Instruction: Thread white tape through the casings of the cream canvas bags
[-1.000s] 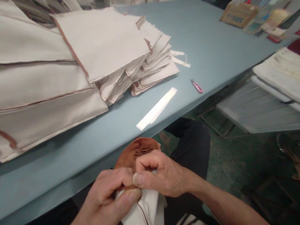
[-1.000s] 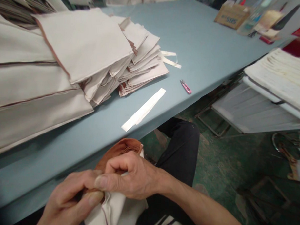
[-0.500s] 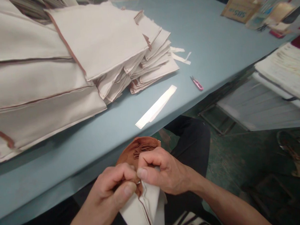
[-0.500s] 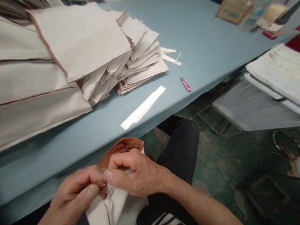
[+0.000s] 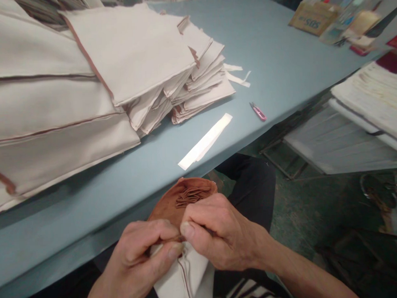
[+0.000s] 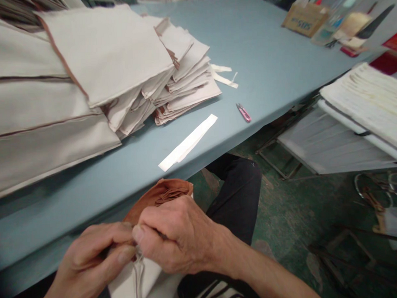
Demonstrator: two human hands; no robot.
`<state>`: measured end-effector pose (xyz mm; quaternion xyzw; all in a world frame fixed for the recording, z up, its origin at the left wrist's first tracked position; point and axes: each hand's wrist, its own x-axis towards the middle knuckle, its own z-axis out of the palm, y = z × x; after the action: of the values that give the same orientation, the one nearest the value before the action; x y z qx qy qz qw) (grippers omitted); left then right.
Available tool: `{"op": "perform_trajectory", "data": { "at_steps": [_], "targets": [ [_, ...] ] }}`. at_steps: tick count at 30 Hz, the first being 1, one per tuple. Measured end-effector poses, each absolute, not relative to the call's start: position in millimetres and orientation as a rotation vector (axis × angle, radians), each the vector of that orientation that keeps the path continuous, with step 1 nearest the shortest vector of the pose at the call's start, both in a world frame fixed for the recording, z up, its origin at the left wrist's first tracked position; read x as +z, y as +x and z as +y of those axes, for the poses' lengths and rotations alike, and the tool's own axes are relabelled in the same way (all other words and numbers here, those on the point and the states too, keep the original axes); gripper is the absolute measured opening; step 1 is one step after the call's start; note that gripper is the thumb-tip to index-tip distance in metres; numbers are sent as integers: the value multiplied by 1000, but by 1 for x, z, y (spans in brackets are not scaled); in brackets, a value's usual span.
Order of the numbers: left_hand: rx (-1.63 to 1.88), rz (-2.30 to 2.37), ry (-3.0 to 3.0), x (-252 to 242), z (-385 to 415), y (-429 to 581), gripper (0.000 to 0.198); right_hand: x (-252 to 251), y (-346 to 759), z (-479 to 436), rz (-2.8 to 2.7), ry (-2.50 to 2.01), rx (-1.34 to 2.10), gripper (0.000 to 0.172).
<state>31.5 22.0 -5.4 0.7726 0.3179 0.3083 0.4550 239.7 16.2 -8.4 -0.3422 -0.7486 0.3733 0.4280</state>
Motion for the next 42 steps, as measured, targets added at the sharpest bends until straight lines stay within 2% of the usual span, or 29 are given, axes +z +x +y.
{"op": "perform_trajectory", "data": {
  "at_steps": [7, 14, 16, 19, 22, 24, 30, 36, 42],
  "targets": [
    [626, 845, 2085, 4, 18, 33, 33, 1, 239, 10, -1953, -904, 781, 36],
    [479, 968, 2000, 22, 12, 23, 31, 28, 239, 10, -2326, -979, 571, 57],
    [462, 950, 1966, 22, 12, 21, 34, 26, 237, 11, -2296, -925, 674, 55],
    [466, 913, 1919, 16, 12, 18, 41, 14, 235, 14, -1996, -843, 1187, 51],
    [574, 823, 1839, 5, 11, 18, 45, 1, 231, 15, -1668, -780, 1624, 56],
    [711, 795, 1745, -3, 7, 22, 50, -5, 226, 14, -1479, -752, 1743, 59],
    [980, 888, 1259, -27, -10, 40, 64, -18, 213, 3, -1198, -794, 1761, 65],
    [1016, 795, 930, -53, -23, 44, 56, -29, 211, -3, -1136, -870, 1739, 62],
    [986, 776, 870, -54, -22, 39, 51, -25, 207, 3, -1081, -864, 1730, 58]
  ]
}}
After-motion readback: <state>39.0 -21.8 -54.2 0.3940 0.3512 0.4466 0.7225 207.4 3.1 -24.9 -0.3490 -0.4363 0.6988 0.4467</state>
